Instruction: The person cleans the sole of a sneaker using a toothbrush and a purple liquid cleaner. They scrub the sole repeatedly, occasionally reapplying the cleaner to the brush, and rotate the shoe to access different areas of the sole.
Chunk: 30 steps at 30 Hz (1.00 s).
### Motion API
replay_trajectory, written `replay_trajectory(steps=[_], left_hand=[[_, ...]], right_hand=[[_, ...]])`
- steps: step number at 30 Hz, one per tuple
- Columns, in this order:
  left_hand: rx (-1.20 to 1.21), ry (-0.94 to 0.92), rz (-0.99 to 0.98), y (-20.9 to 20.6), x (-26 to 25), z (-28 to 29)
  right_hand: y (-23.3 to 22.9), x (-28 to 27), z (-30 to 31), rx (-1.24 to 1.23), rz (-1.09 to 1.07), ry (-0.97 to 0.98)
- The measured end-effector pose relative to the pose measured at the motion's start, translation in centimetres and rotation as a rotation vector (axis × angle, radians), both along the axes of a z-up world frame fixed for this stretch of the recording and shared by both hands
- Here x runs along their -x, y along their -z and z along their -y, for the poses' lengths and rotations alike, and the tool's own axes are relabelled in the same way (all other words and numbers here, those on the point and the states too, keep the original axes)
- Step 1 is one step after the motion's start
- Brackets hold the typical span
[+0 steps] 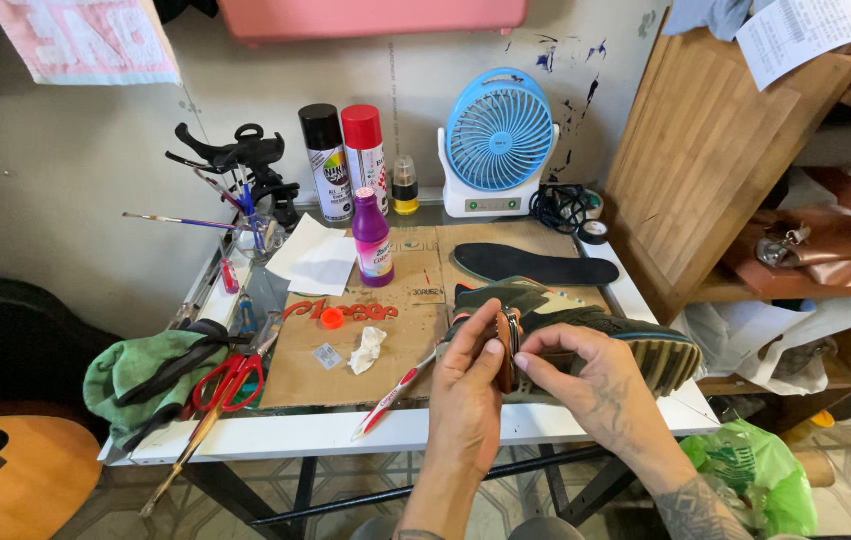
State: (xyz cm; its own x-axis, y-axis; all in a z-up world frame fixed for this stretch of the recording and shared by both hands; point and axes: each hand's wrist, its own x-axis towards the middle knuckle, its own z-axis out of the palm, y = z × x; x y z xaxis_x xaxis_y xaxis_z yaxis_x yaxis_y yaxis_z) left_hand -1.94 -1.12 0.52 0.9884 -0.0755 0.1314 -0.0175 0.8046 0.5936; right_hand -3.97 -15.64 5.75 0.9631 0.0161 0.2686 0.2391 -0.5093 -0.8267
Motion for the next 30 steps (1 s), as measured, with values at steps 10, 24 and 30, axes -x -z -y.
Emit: replay_trajectory(steps=[10, 24, 30], left_hand=[[-0.319, -0.032, 0.102, -1.4, 2.7, -2.8], [-0.091, -0.245, -0.052, -2.6, 4.6, -4.4], [-0.377, -0.308, 0.017, -1.3, 5.8, -4.8]], right_hand=[[1.5, -0.4, -1.2, -0.285, -0.109, -0.205], [2.6, 2.8, -5.3, -0.657, -0.033, -0.229], [3.8, 2.1, -4.9, -0.605, -0.146, -0.199]])
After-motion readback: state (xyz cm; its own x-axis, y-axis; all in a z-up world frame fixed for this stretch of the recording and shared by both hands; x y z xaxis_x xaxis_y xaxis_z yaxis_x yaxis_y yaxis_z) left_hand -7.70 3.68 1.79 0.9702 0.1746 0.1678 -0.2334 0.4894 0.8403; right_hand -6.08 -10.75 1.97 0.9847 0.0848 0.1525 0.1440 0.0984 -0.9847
